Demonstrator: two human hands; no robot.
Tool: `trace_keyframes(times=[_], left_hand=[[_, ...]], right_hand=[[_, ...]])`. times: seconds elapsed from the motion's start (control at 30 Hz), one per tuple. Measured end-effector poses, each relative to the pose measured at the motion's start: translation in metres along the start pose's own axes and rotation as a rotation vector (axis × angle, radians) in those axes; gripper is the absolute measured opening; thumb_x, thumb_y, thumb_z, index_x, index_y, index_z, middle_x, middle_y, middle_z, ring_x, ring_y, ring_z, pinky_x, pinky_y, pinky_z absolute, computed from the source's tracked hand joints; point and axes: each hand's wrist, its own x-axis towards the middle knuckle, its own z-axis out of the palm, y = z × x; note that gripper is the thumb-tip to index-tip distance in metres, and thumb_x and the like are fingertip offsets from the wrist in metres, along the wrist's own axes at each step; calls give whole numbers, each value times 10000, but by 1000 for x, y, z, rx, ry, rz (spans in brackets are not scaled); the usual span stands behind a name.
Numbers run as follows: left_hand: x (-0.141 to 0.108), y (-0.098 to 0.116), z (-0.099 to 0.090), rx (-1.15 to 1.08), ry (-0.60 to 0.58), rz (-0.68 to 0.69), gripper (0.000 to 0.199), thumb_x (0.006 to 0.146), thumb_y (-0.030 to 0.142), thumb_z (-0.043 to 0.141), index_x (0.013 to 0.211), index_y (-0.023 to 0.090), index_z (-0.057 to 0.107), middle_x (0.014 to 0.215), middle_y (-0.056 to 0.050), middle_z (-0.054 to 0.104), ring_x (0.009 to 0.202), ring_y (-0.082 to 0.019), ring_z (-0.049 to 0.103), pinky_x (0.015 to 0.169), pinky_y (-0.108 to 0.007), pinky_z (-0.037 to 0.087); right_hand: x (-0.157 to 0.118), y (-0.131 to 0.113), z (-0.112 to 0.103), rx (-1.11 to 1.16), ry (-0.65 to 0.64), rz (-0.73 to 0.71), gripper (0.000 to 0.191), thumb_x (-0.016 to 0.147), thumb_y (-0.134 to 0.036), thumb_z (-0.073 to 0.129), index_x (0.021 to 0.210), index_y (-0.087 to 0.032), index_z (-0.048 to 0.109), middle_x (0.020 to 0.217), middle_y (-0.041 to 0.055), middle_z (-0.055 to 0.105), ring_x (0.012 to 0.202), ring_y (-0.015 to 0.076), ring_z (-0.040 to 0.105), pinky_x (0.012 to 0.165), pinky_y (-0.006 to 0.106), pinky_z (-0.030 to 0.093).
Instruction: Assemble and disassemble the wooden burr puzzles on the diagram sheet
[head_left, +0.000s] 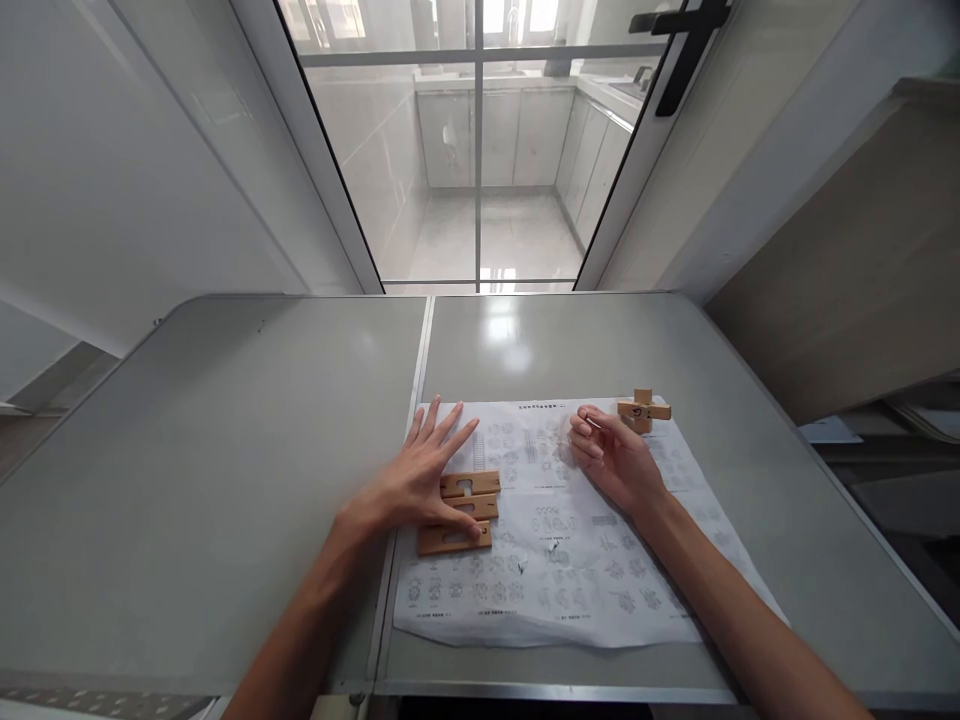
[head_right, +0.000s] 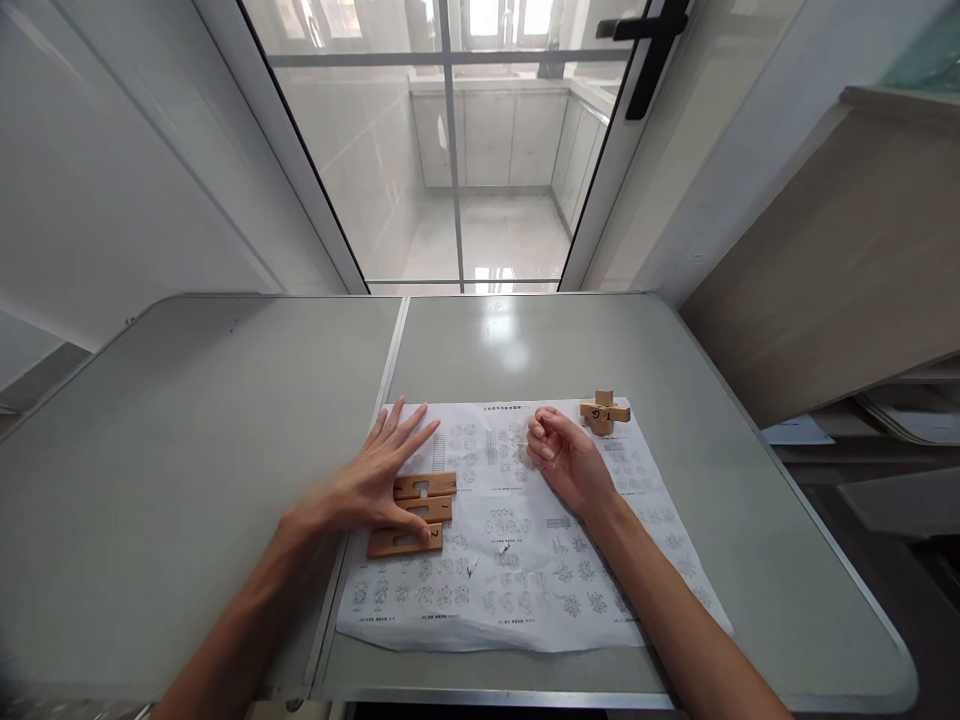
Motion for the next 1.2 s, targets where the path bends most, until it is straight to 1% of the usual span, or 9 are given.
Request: trace_keyframes(times=[0.27,0.43,0.6,0.7,0.83,0.93,1.0,1.13,1.2], left_hand=[[7,21,20,61,152,32,1071,831,808,714,1679,276,330,1780,-153,255,1666,-435,135,1331,-700,173],[16,42,41,96,186,-10,1005,943,777,592,1700,201,269,1772,-186,271,1676,-395,105,1349,-650,167],[23,64,58,24,279,-55,793,1067,568,530,1687,171,237,1717,-201,389,1662,-391,205,1314,-637,305],[25,69,58,-33,358,-66,534,1112,340,445,1611,175,348,1606,-167,532,1616,-348,347,1296,-607,362],[25,69,54,-29,502,-157,314,1060,141,405,1331,188,557,1304,-135,659,1329,-302,595,1236,-604,433],[24,68,52,42,553,-195,126,1037,179,489,1105,184,594,1179,-143,623,1204,-321,590,1191,-642,450],[24,68,51,95,562,-203,58,1022,239,562,1013,186,584,1147,-143,593,1179,-329,572,1201,-665,424],[23,66,47,183,552,-195,166,992,317,646,906,197,568,1107,-134,575,1160,-329,562,1228,-677,388],[23,66,45,219,548,-186,190,981,321,663,872,195,572,1094,-136,578,1170,-334,559,1231,-679,384]], right_hand=[[0,0,-1,5,11,8,260,856,-225,818,790,-214,566,750,-38,518,501,69,397,443,196,438],[0,0,-1,-10,4,4,266,855,-224,816,790,-210,558,750,-38,505,501,67,395,452,195,439],[-1,3,-1,-113,-7,-27,239,906,-272,798,803,-215,591,760,-26,538,513,76,397,458,201,430],[-4,8,1,-289,-13,-81,211,949,-335,775,844,-220,632,764,-14,588,515,88,426,459,226,395],[-14,19,11,-742,-132,-209,205,1001,-342,716,835,-236,659,661,-21,576,555,132,474,535,271,404],[-22,27,19,-1109,-377,-319,134,957,-289,759,841,-241,711,705,-3,593,616,154,497,570,291,402],[-24,31,22,-1247,-503,-416,77,903,-287,824,901,-255,754,790,19,629,705,179,553,638,314,451],[-25,34,20,-1353,-558,-517,312,819,-386,918,1087,-301,783,963,54,677,801,210,617,709,349,530],[-25,35,18,-1402,-553,-536,358,824,-426,917,1123,-292,772,1035,72,674,819,211,632,713,351,551]])
